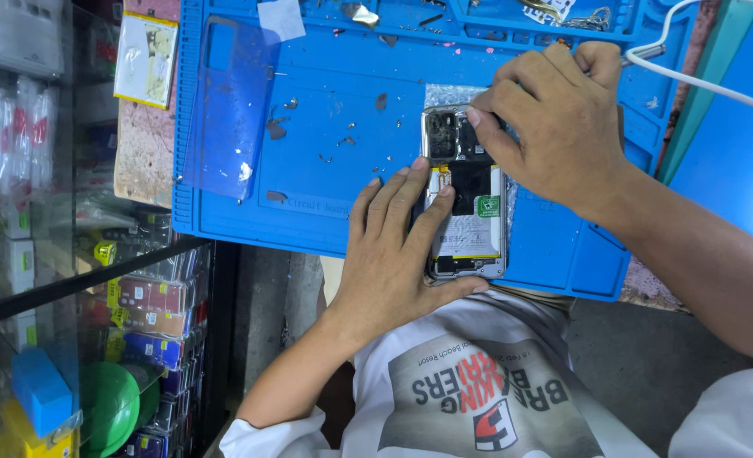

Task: The person manipulates internal components of a mobile phone with a small tool on a blue mat, moving parts and handling the phone chassis.

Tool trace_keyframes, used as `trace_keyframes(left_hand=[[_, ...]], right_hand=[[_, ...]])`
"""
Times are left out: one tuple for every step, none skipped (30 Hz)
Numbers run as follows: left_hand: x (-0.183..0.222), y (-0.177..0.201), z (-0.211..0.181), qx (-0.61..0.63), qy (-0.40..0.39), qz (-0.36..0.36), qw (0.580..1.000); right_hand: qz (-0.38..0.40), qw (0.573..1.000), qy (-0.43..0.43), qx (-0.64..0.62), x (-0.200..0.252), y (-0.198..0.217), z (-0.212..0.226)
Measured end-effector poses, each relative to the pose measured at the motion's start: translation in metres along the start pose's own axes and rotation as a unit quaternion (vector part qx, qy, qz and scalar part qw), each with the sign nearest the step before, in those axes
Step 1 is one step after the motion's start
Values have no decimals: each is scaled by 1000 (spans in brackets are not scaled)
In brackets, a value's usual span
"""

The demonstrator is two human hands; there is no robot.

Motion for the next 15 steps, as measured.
trace_keyframes(left_hand=[[0,0,0,0,0,2,1000],[0,0,-1,-1,2,3,1000],[0,0,-1,-2,3,4,1000],[0,0,-1,-1,2,5,1000],[0,0,-1,-1,1,5,1000],[0,0,0,-1,2,4,1000],[0,0,0,-1,1,2,1000],[0,0,0,-1,1,0,1000],[0,0,0,-1,1,-2,1000],[0,-1,0,-2,1,-4,1000],[-1,-1,-1,-2,2,-5,1000],[-1,-1,-1,-2,2,-6,1000],[-1,-1,-1,-2,2,-7,1000],[0,-1,-2,-3,2,-7,1000],[0,-1,-2,-4,3,-8,1000]], right_hand=[[-1,1000,3,0,0,1,0],[-2,1000,6,-1,0,1,0],[-4,1000,12,3,-1,2,0],[-4,1000,16,7,0,3,1],[-5,1000,19,11,0,4,2],[-6,1000,22,15,0,5,3],[-7,999,25,20,0,6,4],[-2,1000,23,19,0,6,5],[3,1000,20,18,0,6,5],[9,1000,18,18,0,7,5],[6,999,26,19,0,7,6],[4,999,33,20,0,7,6],[1,999,40,21,1,7,7],[4,999,40,23,1,7,7],[6,999,41,25,2,8,7]])
Point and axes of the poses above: each hand's wrist, its own x-axis away from the middle knuckle, its own y-axis out of the back of the hand, z = x × y, the point moved 1 cm from there along -x, towards the middle knuckle, and after that the axes turned 9 degrees about z, right-handed, at the moved point
